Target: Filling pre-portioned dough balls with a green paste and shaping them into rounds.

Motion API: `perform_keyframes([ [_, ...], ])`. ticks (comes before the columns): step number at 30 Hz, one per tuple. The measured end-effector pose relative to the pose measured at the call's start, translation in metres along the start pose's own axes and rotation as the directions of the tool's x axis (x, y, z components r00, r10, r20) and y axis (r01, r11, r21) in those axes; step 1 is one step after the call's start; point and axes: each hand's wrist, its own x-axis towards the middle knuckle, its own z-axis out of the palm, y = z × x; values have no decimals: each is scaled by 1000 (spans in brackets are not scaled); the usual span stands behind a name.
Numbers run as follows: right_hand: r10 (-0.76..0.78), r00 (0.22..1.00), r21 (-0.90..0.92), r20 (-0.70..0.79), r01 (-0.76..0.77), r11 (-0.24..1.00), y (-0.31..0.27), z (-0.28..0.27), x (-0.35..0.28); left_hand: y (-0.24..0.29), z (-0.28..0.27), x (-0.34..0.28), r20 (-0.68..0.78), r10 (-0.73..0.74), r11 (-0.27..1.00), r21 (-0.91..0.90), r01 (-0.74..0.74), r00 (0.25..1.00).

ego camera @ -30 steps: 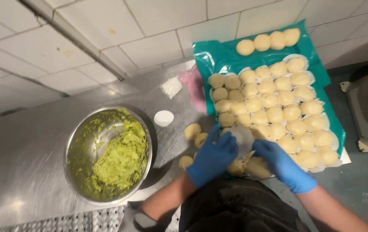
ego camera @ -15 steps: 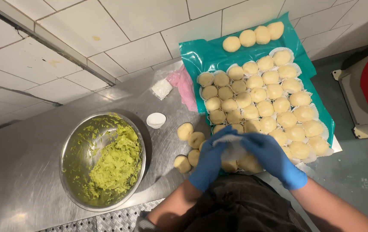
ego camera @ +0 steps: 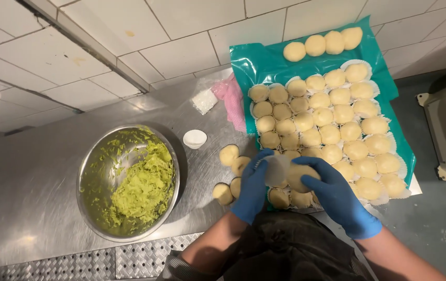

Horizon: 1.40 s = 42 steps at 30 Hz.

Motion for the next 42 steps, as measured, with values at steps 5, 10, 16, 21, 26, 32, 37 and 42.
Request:
perform_keyframes([
  [5,-198,978,-139,65,205,969,4,-1,16,20,16,-26,159,-25,991,-128,46,987],
  [10,-362,932,-222,-1,353,909,-14,7,9,63,36,-49,87,-217,944,-233,232,972],
  [16,-437,899,-206,17,431,879,-1,3,17,-15,11,-17,191,-165,923,-315,220,968],
  [21,-409,912,-182,-26,398,899,-17,4,9,77,48,-53,114,-322,859,-384,340,940],
  [26,-517,856,-363,18,487,795,14,-2,28,-39,20,-5,297,-250,698,-605,384,921],
  [32,-460,887,-293,40,450,843,24,-6,49,0,16,-12,57,-340,928,-139,344,939],
  [37,-206,973,-313,103,228,922,35,-12,57,15,26,0,-25,-370,924,88,371,929],
  [42,-92,994,-120,59,98,988,14,-15,89,-12,20,41,130,-191,980,87,181,973],
])
